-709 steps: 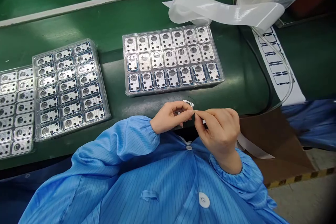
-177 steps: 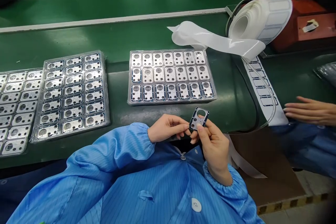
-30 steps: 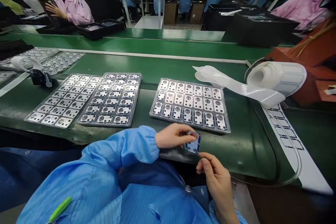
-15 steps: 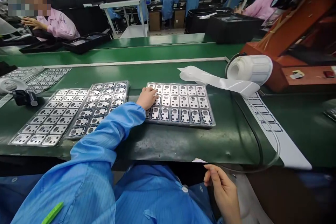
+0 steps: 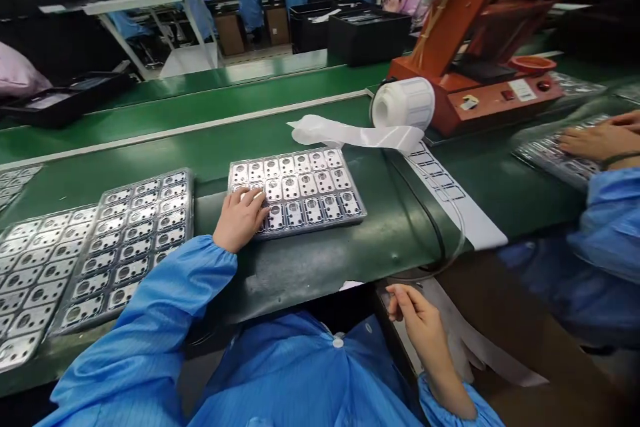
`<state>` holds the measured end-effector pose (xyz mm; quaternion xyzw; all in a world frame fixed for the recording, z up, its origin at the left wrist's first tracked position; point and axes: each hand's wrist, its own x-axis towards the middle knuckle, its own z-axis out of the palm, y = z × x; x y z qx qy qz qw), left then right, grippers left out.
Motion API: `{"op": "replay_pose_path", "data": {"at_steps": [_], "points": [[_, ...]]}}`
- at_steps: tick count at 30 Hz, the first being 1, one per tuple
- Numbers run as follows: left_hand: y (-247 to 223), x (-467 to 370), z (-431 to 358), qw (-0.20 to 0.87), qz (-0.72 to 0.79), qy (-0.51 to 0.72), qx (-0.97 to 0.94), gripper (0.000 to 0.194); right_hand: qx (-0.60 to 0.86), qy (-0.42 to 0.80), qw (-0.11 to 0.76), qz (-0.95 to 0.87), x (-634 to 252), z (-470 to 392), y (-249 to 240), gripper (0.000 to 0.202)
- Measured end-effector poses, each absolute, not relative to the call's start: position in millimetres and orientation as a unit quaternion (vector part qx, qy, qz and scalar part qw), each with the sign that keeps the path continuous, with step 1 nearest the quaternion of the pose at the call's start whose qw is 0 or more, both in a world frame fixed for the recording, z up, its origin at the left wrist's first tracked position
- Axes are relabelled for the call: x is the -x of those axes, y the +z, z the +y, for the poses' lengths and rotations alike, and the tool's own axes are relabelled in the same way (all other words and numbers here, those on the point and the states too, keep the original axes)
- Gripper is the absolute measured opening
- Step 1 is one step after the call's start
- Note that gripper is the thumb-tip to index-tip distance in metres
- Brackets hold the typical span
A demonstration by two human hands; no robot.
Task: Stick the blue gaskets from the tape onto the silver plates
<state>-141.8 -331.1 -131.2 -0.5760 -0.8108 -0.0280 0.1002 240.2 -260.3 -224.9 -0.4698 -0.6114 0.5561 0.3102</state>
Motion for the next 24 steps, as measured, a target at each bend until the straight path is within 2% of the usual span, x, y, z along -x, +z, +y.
{"op": "replay_pose_path", "data": {"at_steps": [9, 13, 19, 21, 24], "points": [[-131.8, 163.4, -317.7, 0.124, -0.764, 0.017, 0.633, 0.056, 0.491, 0.573, 0.332, -0.566, -237.6, -257.4, -238.3, 0.056], [-142.2, 181.3, -311.6, 0.142, -0.73, -0.031, 0.668, 0.065, 0.523, 0.548, 0.365, -0.541, -243.4, -245.5, -242.4, 0.06], [-139.8, 188.3, -313.6, 0.092, -0.7, -0.061, 0.705, 0.043, 0.585, 0.462, 0.421, -0.517, -287.0, -197.3, -257.7, 0.063], [-135.2, 189.4, -313.2, 0.082, -0.693, -0.064, 0.713, 0.042, 0.612, 0.416, 0.437, -0.511, -302.1, -170.9, -261.9, 0.059], [-129.6, 197.0, -308.2, 0.073, -0.686, -0.067, 0.721, 0.042, 0.628, 0.337, 0.455, -0.534, -313.7, -134.7, -261.6, 0.035]]}}
